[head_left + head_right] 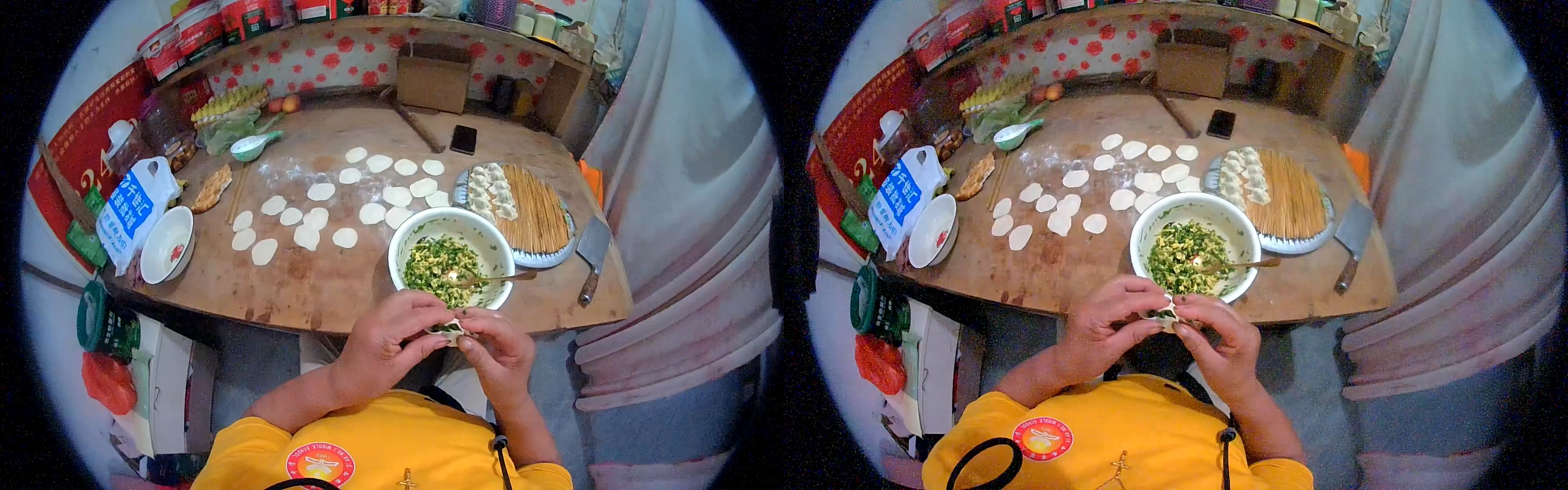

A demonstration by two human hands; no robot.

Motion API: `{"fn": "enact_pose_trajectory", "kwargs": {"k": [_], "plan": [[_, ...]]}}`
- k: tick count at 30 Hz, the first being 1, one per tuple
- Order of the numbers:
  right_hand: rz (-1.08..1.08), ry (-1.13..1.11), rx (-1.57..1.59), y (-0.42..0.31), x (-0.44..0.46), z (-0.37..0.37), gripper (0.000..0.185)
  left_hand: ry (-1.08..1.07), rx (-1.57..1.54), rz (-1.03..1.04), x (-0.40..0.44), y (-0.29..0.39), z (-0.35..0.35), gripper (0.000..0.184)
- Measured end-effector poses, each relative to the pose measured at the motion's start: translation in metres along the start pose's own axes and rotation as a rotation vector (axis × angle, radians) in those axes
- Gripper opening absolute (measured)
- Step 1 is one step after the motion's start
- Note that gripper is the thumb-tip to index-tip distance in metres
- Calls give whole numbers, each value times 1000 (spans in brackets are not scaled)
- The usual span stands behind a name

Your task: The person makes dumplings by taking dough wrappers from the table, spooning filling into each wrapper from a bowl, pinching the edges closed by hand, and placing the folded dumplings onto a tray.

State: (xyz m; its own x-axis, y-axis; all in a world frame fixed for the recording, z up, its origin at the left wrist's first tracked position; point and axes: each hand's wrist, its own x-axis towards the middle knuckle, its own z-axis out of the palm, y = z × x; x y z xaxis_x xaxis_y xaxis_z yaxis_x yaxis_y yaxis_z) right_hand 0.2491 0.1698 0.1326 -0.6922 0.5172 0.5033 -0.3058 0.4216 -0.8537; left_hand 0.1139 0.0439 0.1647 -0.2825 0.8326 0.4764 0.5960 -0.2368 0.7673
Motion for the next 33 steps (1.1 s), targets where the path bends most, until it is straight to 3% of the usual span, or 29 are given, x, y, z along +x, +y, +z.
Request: {"fn": "enact_pose_trajectory", "kwargs": {"k": [5, 7, 10, 22, 29, 31, 33], "plan": [[37, 50, 124, 0, -1, 6, 21, 141, -28, -72, 0, 5, 2, 29], [41, 55, 131, -2, -1, 7, 22, 119, 82, 187, 1, -4, 1, 28], [44, 56, 145, -5, -1, 7, 23, 85, 75, 233, 1, -1, -1, 31], [-12, 22, 48, -12, -4, 4, 18, 43, 87, 251, 6, 4, 1, 14], [-10, 51, 50, -9, -6, 4, 16, 135, 50, 249, 6, 2, 9, 15], [-14, 43, 61, -8, -7, 4, 16, 188, -156, -78, 5, 9, 9, 19], [-13, 34, 71, -10, -7, 4, 15, 105, -147, -65, 8, 4, 2, 19]]}}
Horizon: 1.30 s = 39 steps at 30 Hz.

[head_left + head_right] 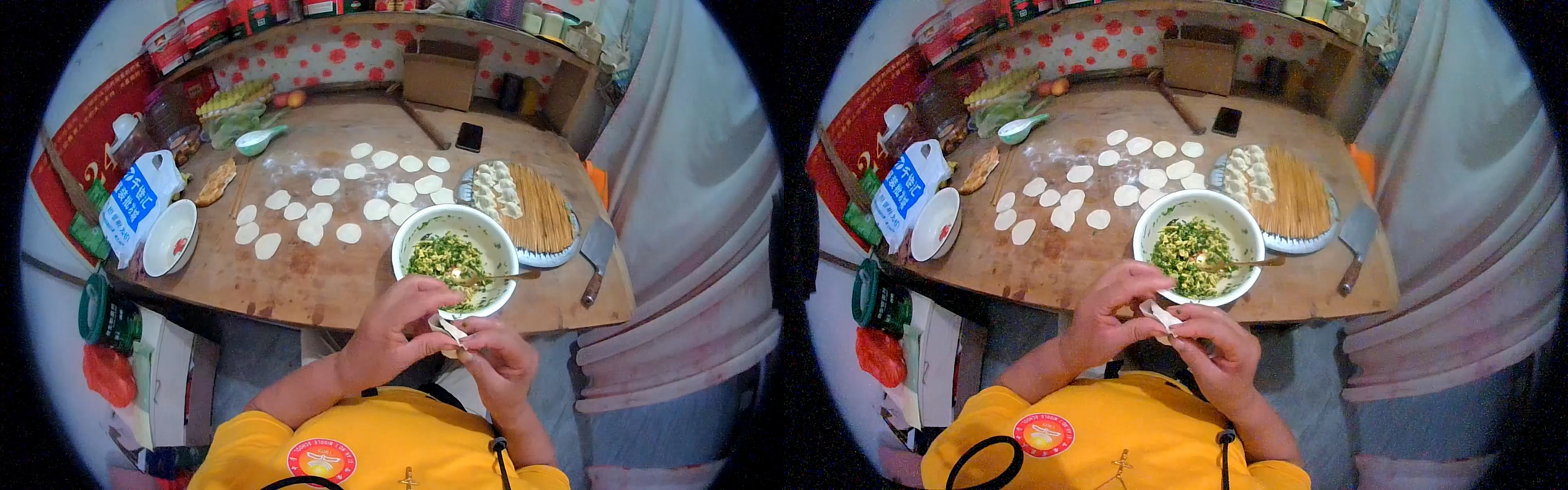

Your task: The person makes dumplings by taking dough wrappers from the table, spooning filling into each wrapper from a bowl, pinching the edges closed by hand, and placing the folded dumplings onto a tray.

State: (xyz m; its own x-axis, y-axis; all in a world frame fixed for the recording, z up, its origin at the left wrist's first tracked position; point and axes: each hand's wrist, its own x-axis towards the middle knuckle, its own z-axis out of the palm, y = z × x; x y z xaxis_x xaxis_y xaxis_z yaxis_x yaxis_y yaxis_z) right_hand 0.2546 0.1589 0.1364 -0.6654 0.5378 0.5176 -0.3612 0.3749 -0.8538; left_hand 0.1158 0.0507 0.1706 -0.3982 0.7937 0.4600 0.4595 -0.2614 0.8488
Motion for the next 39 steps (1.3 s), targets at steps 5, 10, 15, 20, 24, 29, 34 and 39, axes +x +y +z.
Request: {"fn": "enact_pose_trajectory", "kwargs": {"k": [5, 10, 15, 20, 24, 29, 34, 39], "plan": [[12, -28, -5, -4, 2, 2, 15, -181, -85, 115, 2, -19, -5, 14], [23, -33, 81, -11, 15, 4, 20, -13, 0, 250, 10, -9, -5, 4], [275, 88, 582, -3, 23, 12, 27, 211, -138, 171, 14, -9, -5, 4], [270, 237, 500, 5, 22, 12, 17, 225, -12, 105, 11, -8, -2, 14], [-266, 177, -197, -7, 31, 6, 20, 146, 172, 264, 8, 2, -8, 23], [-382, 108, -338, -34, 34, 9, 22, 186, 277, 427, 5, 9, -9, 36], [-286, -55, -378, -42, 40, 2, 26, 154, 292, 430, 3, 10, -7, 33], [-319, -44, -349, -33, 35, 1, 22, 141, 341, 445, -1, 9, -3, 30]]}}
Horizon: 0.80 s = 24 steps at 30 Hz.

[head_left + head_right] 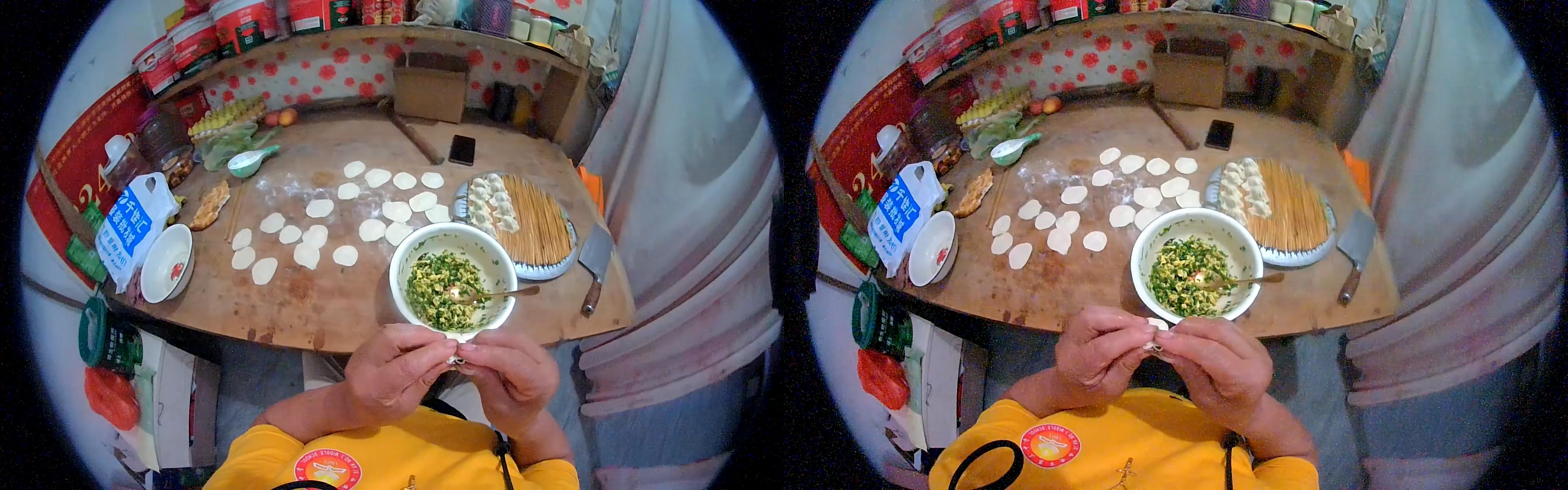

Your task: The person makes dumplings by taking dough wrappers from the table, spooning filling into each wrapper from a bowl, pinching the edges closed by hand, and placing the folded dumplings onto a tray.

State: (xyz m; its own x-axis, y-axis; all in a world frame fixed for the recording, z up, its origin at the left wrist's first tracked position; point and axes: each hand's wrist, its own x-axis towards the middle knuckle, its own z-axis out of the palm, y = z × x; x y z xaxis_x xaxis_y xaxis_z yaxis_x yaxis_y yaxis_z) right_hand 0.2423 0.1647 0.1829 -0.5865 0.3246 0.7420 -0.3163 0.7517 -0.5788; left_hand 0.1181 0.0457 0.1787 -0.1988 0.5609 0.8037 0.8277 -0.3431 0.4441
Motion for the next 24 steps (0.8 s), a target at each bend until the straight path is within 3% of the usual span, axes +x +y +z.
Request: {"fn": "enact_pose_trajectory", "kwargs": {"k": [3, 8, 12, 14, 15, 16, 20, 22, 24], "plan": [[-26, 6, -44, 3, -2, 1, 18, 27, 20, 14, -1, 2, 5, 24], [-8, 108, -88, 23, 5, 14, 11, -20, 87, -129, 13, -14, 16, 12], [214, 213, 18, 56, 9, 23, 5, -46, 53, -230, 34, -39, 32, 10], [452, 270, 286, 66, 13, 24, 4, -34, 36, -243, 42, -43, 35, 12], [508, 261, 318, 63, 16, 19, 9, 8, -173, -423, 42, -45, 37, 13], [498, 270, 317, 62, 17, 19, 9, 46, -384, -608, 40, -47, 38, 14], [483, 272, 411, 57, 18, 16, 20, -53, -537, -742, 33, -59, 39, 13], [446, 112, 153, 58, 16, 12, 16, -64, -498, -699, 30, -56, 39, 10], [430, 89, 121, 63, 11, 13, 14, -79, -461, -654, 24, -54, 39, 8]]}}
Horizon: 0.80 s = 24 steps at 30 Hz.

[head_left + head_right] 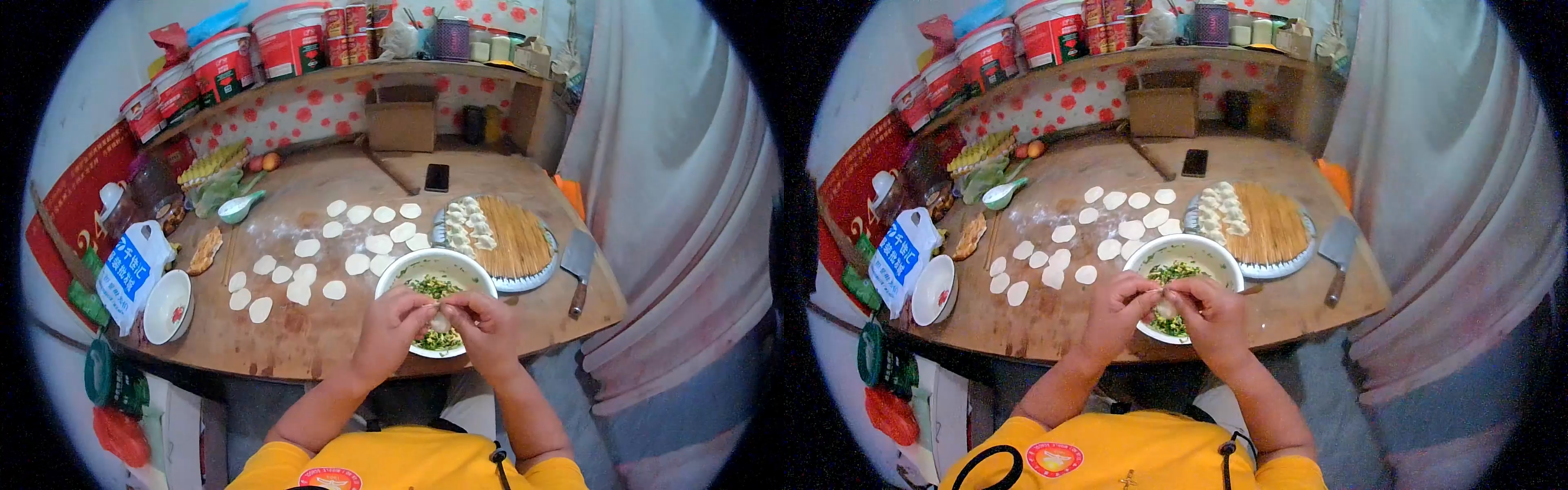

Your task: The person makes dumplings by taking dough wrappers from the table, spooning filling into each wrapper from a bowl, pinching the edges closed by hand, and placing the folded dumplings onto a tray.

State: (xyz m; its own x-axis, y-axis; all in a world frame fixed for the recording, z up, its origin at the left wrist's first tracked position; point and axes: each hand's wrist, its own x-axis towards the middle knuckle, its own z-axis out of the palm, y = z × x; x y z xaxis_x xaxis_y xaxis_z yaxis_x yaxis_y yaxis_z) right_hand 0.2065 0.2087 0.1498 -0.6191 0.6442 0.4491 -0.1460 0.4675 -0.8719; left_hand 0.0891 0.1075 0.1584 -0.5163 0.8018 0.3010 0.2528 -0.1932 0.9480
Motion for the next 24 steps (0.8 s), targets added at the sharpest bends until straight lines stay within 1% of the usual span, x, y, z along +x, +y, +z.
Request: {"fn": "enact_pose_trajectory", "kwargs": {"k": [1, 5, 7, 9, 10, 11, 12, 14, 15, 16, 17, 18, 19, 20, 21, 23, 24], "plan": [[-18, -27, -35, 3, -2, 0, 11, -5, 39, 25, -2, -3, -1, 7], [-69, 7, -97, 2, -7, 6, 8, 3, 147, 112, -5, -20, -1, 5], [-130, 19, -113, 0, -8, 8, 6, -11, 174, 127, -5, -20, -2, 5], [-111, 34, -103, 4, -8, 9, 6, -23, 197, 140, -4, -20, -3, 6], [-92, 44, -93, 6, -8, 10, 6, -23, 194, 111, -3, -20, -3, 5], [-93, 45, -92, 8, -8, 10, 6, -23, 191, 81, -2, -19, -3, 10], [-75, 75, -67, 9, -7, 10, 6, -23, 192, 84, -1, -16, 0, 10], [-63, 104, -38, 7, -4, 9, 7, 123, 67, 89, 2, -9, 6, 27], [-131, 132, -47, 3, -3, 8, 10, 126, 70, 88, 3, -8, 3, 27], [-197, 156, -55, -1, -5, 8, 14, -26, -40, -42, 4, -10, -2, 33], [-195, 146, -52, -5, -7, 8, 14, -176, -153, -171, 4, -12, -5, 40], [-200, 143, -57, -9, -8, 8, 18, -166, -155, -172, 2, -15, -5, 40], [-208, 142, -62, -11, -8, 9, 22, -112, -208, -113, 1, -19, -4, 39], [-212, 138, -62, -10, -8, 10, 22, -61, -260, -51, 1, -22, -4, 38], [-190, 145, -32, -9, -10, 10, 25, -57, -261, -47, 2, -26, -4, 38], [-167, 148, -4, -7, -12, 11, 28, 89, -119, 163, 2, -34, -5, 37], [-178, 160, -17, -5, -12, 11, 28, 92, -120, 164, 0, -35, -6, 37]]}}
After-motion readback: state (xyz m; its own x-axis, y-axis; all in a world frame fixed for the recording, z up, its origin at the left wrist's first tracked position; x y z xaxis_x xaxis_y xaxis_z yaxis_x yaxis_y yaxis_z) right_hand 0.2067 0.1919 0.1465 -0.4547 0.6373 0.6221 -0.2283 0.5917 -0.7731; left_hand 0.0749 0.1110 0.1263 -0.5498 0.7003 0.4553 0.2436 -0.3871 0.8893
